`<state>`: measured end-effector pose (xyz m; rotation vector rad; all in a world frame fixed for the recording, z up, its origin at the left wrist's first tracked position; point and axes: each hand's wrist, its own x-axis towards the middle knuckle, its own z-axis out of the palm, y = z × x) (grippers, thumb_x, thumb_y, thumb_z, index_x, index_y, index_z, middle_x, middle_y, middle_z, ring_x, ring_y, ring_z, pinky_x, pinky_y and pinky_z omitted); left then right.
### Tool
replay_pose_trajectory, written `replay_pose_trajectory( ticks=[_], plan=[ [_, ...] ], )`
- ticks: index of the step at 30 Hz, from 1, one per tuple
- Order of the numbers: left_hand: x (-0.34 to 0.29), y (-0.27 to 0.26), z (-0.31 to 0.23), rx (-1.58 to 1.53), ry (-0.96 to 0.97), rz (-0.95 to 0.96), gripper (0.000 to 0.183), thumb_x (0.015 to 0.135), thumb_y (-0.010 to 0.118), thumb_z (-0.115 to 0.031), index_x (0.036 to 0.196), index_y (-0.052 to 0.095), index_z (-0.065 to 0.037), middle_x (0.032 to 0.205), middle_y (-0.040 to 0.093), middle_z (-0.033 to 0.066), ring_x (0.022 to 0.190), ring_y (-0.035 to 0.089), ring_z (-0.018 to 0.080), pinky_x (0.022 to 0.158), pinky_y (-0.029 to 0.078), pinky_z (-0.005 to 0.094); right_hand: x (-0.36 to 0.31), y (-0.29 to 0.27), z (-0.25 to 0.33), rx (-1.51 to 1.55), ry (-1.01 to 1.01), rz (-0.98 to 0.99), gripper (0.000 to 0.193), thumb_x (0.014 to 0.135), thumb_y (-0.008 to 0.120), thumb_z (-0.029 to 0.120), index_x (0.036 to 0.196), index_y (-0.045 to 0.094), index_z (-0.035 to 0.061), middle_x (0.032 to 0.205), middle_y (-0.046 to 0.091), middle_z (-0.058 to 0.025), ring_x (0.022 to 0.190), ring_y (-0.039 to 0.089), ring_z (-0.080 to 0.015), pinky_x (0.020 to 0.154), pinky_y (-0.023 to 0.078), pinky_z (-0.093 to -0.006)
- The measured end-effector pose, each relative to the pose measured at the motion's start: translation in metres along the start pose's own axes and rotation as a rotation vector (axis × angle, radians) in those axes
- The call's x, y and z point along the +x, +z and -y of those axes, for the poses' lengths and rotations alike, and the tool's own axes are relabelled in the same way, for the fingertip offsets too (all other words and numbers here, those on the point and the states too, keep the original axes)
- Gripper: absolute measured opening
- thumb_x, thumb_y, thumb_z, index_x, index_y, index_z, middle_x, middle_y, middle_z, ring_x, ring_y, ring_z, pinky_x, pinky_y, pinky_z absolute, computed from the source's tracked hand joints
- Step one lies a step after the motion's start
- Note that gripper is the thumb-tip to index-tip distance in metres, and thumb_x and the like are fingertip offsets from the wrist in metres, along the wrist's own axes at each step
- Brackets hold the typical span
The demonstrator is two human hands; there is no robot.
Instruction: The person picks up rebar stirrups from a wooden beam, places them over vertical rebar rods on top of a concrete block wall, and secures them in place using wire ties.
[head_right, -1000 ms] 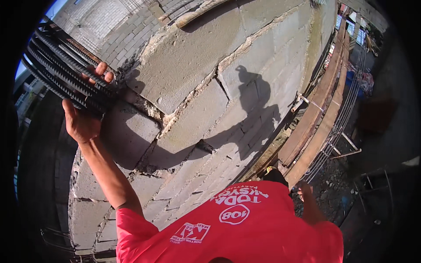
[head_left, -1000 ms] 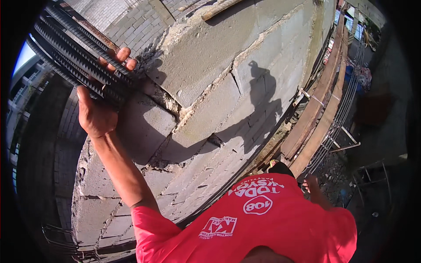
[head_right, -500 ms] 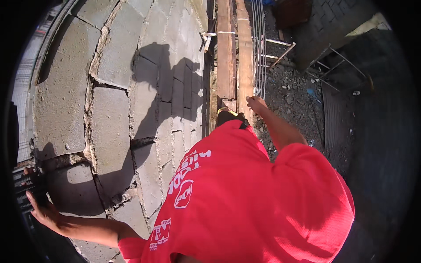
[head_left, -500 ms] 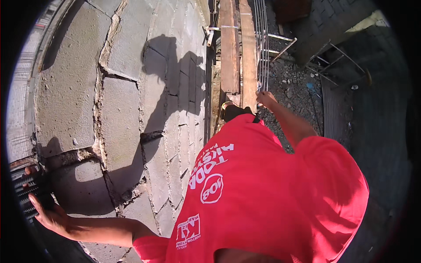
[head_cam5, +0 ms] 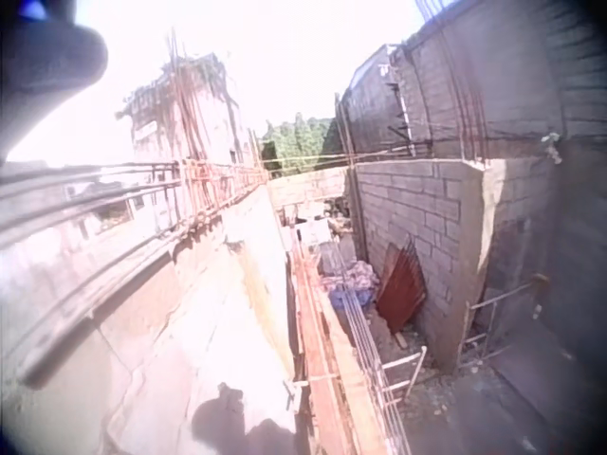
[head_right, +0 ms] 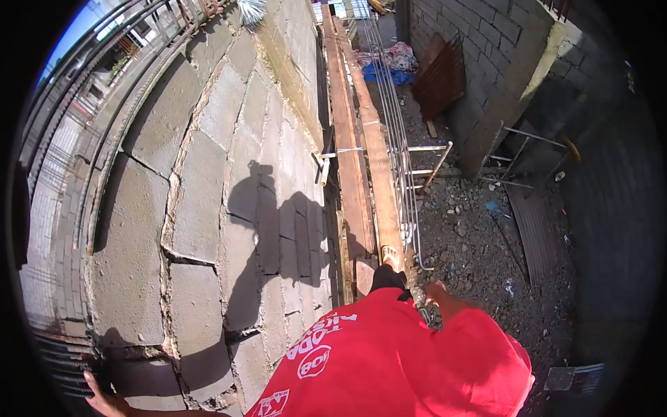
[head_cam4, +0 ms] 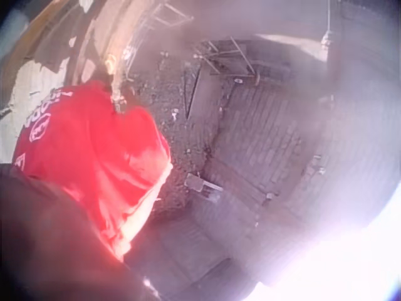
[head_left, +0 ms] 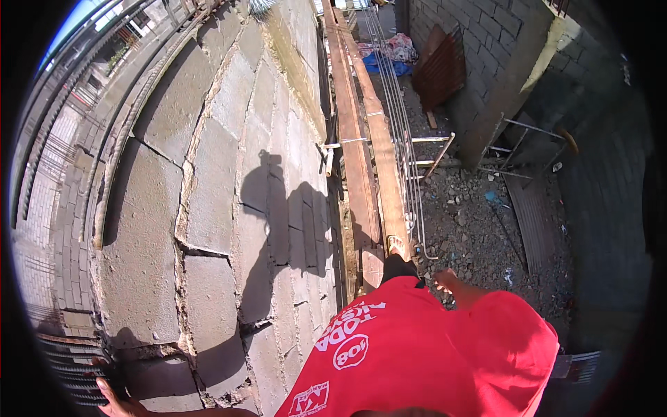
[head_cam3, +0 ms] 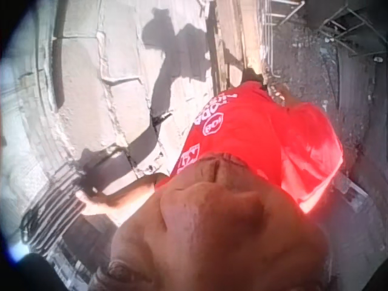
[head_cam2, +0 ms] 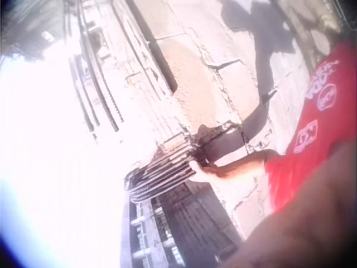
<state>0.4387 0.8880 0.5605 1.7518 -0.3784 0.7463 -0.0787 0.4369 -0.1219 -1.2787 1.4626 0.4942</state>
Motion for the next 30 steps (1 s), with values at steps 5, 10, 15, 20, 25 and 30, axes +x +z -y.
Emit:
replay_pose_trajectory(
  ticks=[5, 10, 15, 20, 25, 30],
  plan=[
    [-0.009, 0.024, -0.011, 0.181, 0.213, -0.347, 0.060, 0.073, 0.090, -0.027, 0.120, 0.063, -0.001, 0.119, 0.064, 0.0177, 0.102, 0.063, 0.0310, 0.087, 0.053, 0.0457, -0.005, -0.051, 0.120, 0.215, -0.052, -0.151, 0.026, 0.089, 0.065, 0.036, 0.091, 0.069, 0.0102, 0.065, 0.062, -0.0023, 0.046, 0.053, -0.0132, 0.037, 0.038, -0.0317],
    [-0.074, 0.136, -0.057, 0.120, 1.055, -0.837, 0.040, 0.088, 0.079, -0.028, 0.108, 0.061, 0.001, 0.093, 0.068, 0.0141, 0.083, 0.065, 0.0208, 0.076, 0.054, 0.0317, 0.020, -0.104, 0.200, 0.252, -0.163, -0.237, 0.022, 0.088, 0.069, 0.032, 0.091, 0.069, 0.0095, 0.066, 0.064, -0.0025, 0.047, 0.056, -0.0133, 0.037, 0.039, -0.0310],
    [-0.096, 0.311, -0.062, 0.347, 0.876, 0.238, 0.031, 0.088, 0.074, -0.012, 0.114, 0.063, 0.001, 0.108, 0.067, 0.0156, 0.110, 0.061, 0.0331, 0.097, 0.046, 0.0453, 0.078, -0.125, 0.198, 0.215, -0.200, -0.195, 0.041, 0.085, 0.068, 0.047, 0.087, 0.075, 0.0073, 0.077, 0.073, -0.0068, 0.059, 0.068, -0.0162, 0.054, 0.054, -0.0349],
    [-0.013, 0.465, -0.066, 0.531, 0.824, 0.351, 0.055, 0.078, 0.081, -0.030, 0.119, 0.064, 0.001, 0.120, 0.065, 0.0212, 0.116, 0.059, 0.0394, 0.101, 0.045, 0.0459, 0.050, -0.128, 0.239, 0.300, -0.243, -0.098, 0.025, 0.089, 0.065, 0.033, 0.084, 0.068, 0.0087, 0.060, 0.064, -0.0045, 0.039, 0.050, -0.0139, 0.035, 0.035, -0.0305],
    [0.055, 0.542, -0.042, 0.814, 0.876, 0.213, 0.068, 0.076, 0.081, -0.043, 0.124, 0.062, 0.001, 0.128, 0.063, 0.0189, 0.122, 0.056, 0.0366, 0.106, 0.042, 0.0441, 0.133, -0.108, 0.147, 0.903, -0.251, 0.046, 0.014, 0.089, 0.067, 0.023, 0.087, 0.069, 0.0095, 0.069, 0.065, -0.0062, 0.048, 0.058, -0.0160, 0.035, 0.037, -0.0314],
    [0.095, 0.560, -0.027, 1.115, 0.395, 0.361, 0.056, 0.090, 0.064, -0.052, 0.126, 0.061, -0.009, 0.124, 0.064, 0.0193, 0.114, 0.063, 0.0381, 0.089, 0.054, 0.0495, 0.116, -0.115, 0.063, 0.651, 0.202, 0.149, 0.023, 0.085, 0.071, 0.034, 0.092, 0.069, 0.0120, 0.071, 0.067, -0.0058, 0.050, 0.063, -0.0213, 0.038, 0.045, -0.0347]
  ],
)
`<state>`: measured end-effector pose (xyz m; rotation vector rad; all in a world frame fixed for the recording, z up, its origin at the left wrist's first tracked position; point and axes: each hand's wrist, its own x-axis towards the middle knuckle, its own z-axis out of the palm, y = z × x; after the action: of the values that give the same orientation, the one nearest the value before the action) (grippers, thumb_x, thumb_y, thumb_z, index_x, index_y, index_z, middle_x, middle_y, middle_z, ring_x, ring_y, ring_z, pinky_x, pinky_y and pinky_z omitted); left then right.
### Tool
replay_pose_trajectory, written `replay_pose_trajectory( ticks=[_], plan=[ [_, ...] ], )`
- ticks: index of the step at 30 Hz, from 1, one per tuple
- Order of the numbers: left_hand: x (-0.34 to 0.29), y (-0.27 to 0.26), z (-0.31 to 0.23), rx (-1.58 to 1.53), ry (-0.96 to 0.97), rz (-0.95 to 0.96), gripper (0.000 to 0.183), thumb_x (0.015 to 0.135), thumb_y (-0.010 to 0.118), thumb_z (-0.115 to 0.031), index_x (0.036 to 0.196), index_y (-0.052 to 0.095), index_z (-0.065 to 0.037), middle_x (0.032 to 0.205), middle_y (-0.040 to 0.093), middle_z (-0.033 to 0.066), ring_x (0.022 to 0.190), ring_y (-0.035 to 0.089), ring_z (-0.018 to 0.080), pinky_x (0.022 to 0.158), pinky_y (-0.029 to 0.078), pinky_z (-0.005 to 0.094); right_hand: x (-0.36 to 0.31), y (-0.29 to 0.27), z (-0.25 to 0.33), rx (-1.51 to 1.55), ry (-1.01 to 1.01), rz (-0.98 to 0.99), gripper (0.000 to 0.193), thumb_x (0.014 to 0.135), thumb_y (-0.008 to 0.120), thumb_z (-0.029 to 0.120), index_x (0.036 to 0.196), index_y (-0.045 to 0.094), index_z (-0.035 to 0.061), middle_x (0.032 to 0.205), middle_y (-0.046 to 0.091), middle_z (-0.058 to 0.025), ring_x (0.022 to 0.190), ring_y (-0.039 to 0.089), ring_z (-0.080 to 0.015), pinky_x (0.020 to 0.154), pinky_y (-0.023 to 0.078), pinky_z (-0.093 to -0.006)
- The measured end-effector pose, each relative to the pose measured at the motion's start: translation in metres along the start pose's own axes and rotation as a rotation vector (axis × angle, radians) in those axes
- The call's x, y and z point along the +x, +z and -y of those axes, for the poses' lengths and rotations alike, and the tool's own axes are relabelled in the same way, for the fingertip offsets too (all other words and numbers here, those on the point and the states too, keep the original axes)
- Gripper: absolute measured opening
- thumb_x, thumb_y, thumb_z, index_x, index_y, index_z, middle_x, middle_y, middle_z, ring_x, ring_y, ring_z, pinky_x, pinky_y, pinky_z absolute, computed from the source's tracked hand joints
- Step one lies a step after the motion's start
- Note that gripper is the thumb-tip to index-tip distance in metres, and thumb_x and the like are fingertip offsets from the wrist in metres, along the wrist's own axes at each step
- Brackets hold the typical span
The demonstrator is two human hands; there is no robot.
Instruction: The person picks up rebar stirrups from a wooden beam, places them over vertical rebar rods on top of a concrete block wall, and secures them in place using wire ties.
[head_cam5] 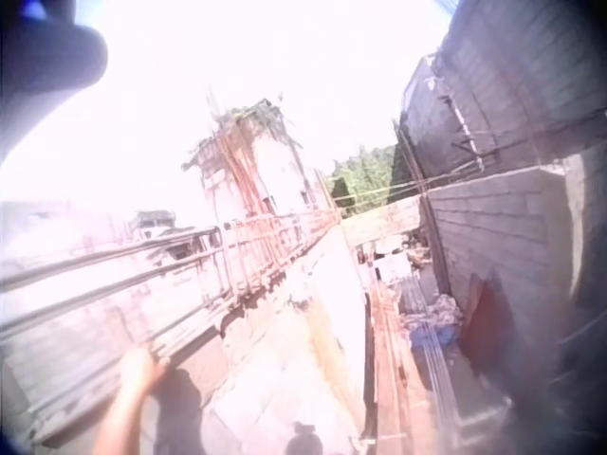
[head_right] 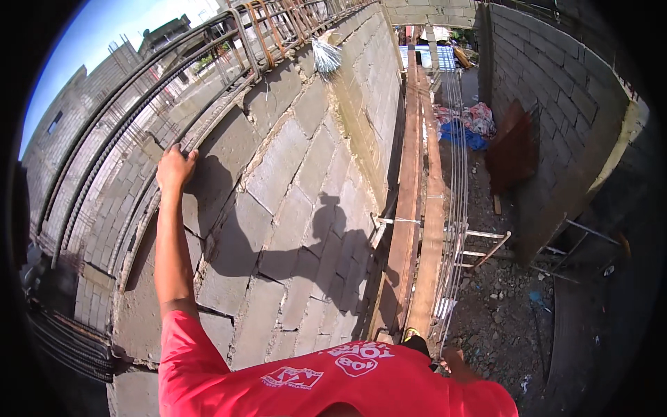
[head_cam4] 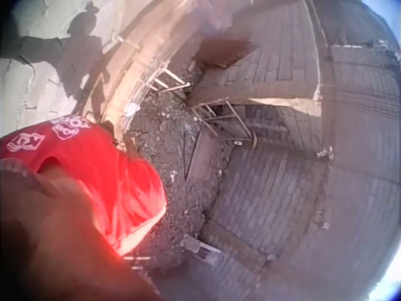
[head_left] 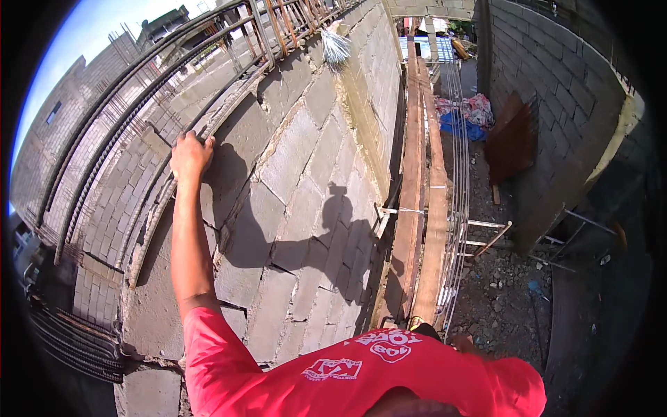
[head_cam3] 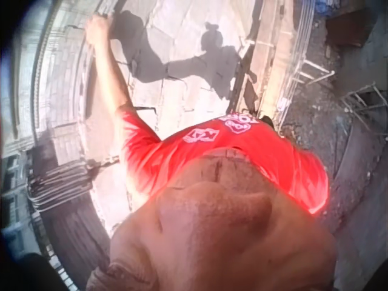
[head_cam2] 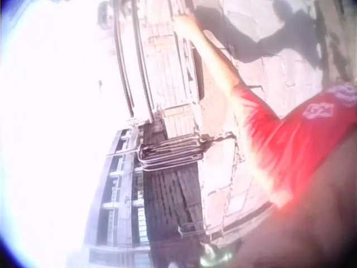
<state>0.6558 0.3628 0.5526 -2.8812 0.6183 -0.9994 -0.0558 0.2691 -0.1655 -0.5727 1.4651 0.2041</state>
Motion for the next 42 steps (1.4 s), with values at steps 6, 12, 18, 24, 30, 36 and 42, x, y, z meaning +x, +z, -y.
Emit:
replay_pose_trajectory(
  ticks=[6, 12, 18, 24, 30, 36, 42],
  plan=[
    [-0.004, 0.010, -0.013, 0.120, -0.011, -0.027, 0.043, 0.097, 0.052, -0.049, 0.119, 0.065, -0.014, 0.100, 0.073, 0.0182, 0.094, 0.071, 0.0380, 0.080, 0.056, 0.0502, -0.041, -0.014, 0.015, -0.335, -0.030, -0.115, 0.024, 0.085, 0.070, 0.035, 0.092, 0.068, 0.0119, 0.070, 0.067, -0.0072, 0.047, 0.061, -0.0212, 0.037, 0.042, -0.0350],
    [-0.003, 0.006, -0.018, 0.117, -0.027, -0.099, 0.037, 0.097, 0.055, -0.047, 0.110, 0.068, -0.015, 0.098, 0.073, 0.0166, 0.090, 0.071, 0.0381, 0.075, 0.056, 0.0506, -0.040, 0.002, 0.110, -0.418, -0.173, -0.176, 0.025, 0.086, 0.070, 0.036, 0.092, 0.067, 0.0119, 0.069, 0.067, -0.0085, 0.045, 0.058, -0.0211, 0.036, 0.040, -0.0352],
    [-0.005, 0.014, -0.013, 0.092, -0.073, -0.082, 0.039, 0.096, 0.055, -0.051, 0.115, 0.060, -0.018, 0.094, 0.072, 0.0198, 0.089, 0.070, 0.0417, 0.073, 0.055, 0.0522, 0.017, 0.019, 0.202, 0.164, -0.511, -0.095, 0.021, 0.098, 0.061, 0.027, 0.090, 0.062, 0.0081, 0.062, 0.058, -0.0053, 0.042, 0.051, -0.0161, 0.034, 0.031, -0.0315],
    [-0.013, 0.014, -0.021, 0.135, -0.093, -0.123, 0.040, 0.095, 0.054, -0.054, 0.117, 0.061, -0.021, 0.092, 0.072, 0.0202, 0.088, 0.070, 0.0418, 0.072, 0.055, 0.0529, 0.012, 0.056, 0.201, 0.079, -0.675, -0.004, 0.028, 0.093, 0.067, 0.029, 0.103, 0.064, 0.0026, 0.078, 0.066, -0.0078, 0.060, 0.062, -0.0160, 0.051, 0.049, -0.0309],
    [-0.006, 0.027, -0.003, 0.285, -0.118, -0.171, 0.049, 0.094, 0.048, -0.064, 0.120, 0.062, -0.024, 0.099, 0.073, 0.0154, 0.090, 0.070, 0.0412, 0.072, 0.055, 0.0519, 0.002, 0.029, 0.139, -0.167, -0.205, -0.120, 0.030, 0.088, 0.060, 0.026, 0.111, 0.068, 0.0092, 0.077, 0.069, -0.0072, 0.052, 0.064, -0.0172, 0.039, 0.044, -0.0317],
    [0.031, 0.042, -0.006, 0.316, -0.289, -0.009, 0.075, 0.084, 0.037, -0.085, 0.136, 0.057, -0.035, 0.117, 0.070, 0.0149, 0.108, 0.066, 0.0401, 0.084, 0.053, 0.0521, 0.050, -0.050, 0.075, -0.142, -0.080, -0.192, 0.034, 0.088, 0.066, 0.042, 0.098, 0.070, 0.0103, 0.089, 0.072, -0.0064, 0.066, 0.067, -0.0216, 0.052, 0.048, -0.0406],
    [0.015, 0.027, -0.018, 0.370, -0.422, 0.016, 0.074, 0.085, 0.041, -0.083, 0.130, 0.064, -0.028, 0.112, 0.072, 0.0120, 0.099, 0.068, 0.0385, 0.077, 0.053, 0.0513, -0.014, -0.057, 0.196, -0.382, -0.080, -0.261, 0.030, 0.090, 0.065, 0.040, 0.079, 0.065, 0.0122, 0.059, 0.064, -0.0054, 0.039, 0.052, -0.0163, 0.034, 0.035, -0.0334]
  ],
)
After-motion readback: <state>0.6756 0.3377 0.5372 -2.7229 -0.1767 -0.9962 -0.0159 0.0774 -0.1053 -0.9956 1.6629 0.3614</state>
